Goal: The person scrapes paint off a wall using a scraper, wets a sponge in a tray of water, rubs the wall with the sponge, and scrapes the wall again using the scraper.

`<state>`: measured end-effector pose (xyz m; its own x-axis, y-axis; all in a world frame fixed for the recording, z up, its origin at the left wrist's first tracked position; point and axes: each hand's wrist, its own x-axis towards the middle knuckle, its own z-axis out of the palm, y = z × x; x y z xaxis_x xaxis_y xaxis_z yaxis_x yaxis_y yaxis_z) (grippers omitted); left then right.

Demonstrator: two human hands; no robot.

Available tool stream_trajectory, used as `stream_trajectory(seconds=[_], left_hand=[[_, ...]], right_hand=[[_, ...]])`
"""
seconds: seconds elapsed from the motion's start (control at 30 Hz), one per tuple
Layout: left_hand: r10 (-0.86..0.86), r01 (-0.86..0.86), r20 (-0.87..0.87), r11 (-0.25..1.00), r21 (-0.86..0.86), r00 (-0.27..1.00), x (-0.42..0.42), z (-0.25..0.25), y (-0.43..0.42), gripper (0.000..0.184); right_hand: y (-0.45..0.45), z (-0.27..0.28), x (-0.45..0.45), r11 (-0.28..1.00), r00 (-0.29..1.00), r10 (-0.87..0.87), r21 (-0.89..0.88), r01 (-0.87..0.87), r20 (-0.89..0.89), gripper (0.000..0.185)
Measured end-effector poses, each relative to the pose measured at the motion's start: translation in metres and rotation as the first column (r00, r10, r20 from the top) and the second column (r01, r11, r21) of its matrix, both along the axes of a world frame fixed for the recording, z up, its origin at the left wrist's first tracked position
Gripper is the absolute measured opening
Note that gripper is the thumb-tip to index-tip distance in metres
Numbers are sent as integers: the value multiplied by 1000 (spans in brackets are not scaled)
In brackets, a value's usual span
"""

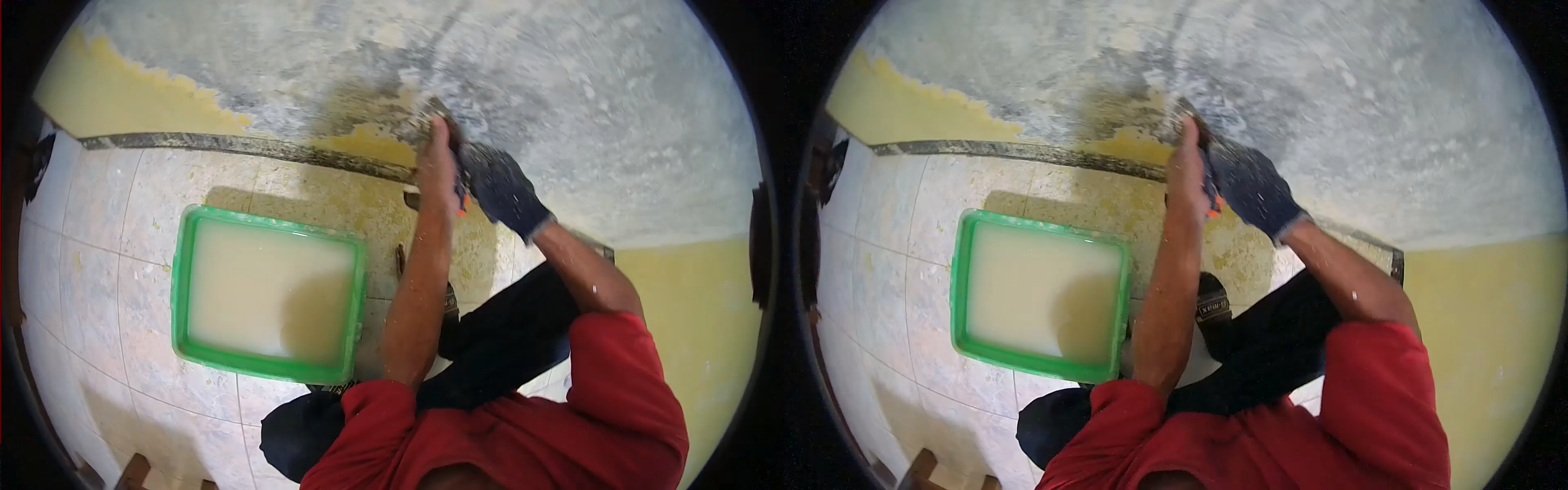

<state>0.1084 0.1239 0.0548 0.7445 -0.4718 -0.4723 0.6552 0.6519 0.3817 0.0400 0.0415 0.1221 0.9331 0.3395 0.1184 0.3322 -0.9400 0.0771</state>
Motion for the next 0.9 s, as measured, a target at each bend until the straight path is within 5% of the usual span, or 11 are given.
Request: stream_trajectory(seconds=[0.07, 0.17, 0.2, 0.3, 0.43, 0.47, 0.57, 0.67, 0.77, 0.83, 0.9], left_hand=[[28, -41, 65, 978, 207, 997, -7, -10, -16, 58], [2, -4, 25, 997, 80, 1000, 4, -21, -18, 57], [-71, 71, 6, 997, 33, 997, 9, -25, -10, 57], [8, -6, 16, 990, -144, 1000, 23, -14, 18, 54], [53, -44, 79, 994, -102, 995, 15, -11, 3, 60], [-121, 120, 17, 991, 66, 992, 10, -8, 1, 76], [-160, 160, 42, 987, 15, 986, -7, 14, 2, 90], [-217, 219, 94, 976, -2, 972, -2, 6, 3, 96], [-129, 129, -8, 982, 139, 992, 6, -12, -11, 96], [-99, 100, 56, 995, -29, 994, 12, -21, -2, 78], [-199, 200, 36, 979, -49, 979, 18, -24, 9, 92]], right_hand=[[11, 15, 3, 922, 835, -387, -133, 365, -392, 45], [9, 3, 2, 953, 921, -304, -63, 297, -243, 46], [-2, -12, 3, 996, 996, -85, -8, 85, -17, 46], [31, 10, 25, 974, 938, -225, -44, 221, -264, 47], [0, -8, 9, 998, 999, -30, -48, 28, -42, 49], [-11, -15, 5, 996, 995, -86, -43, 84, -54, 49], [-13, -2, -9, 951, 937, -301, -125, 282, -179, 39], [-23, -18, -16, 966, 989, -150, -213, 150, 19, 41], [-21, -16, -2, 988, 996, -92, -128, 90, -7, 47], [-3, -12, 9, 976, 980, -168, -154, 151, -102, 46], [-1, -13, 21, 973, 958, -219, -110, 201, -187, 45]])
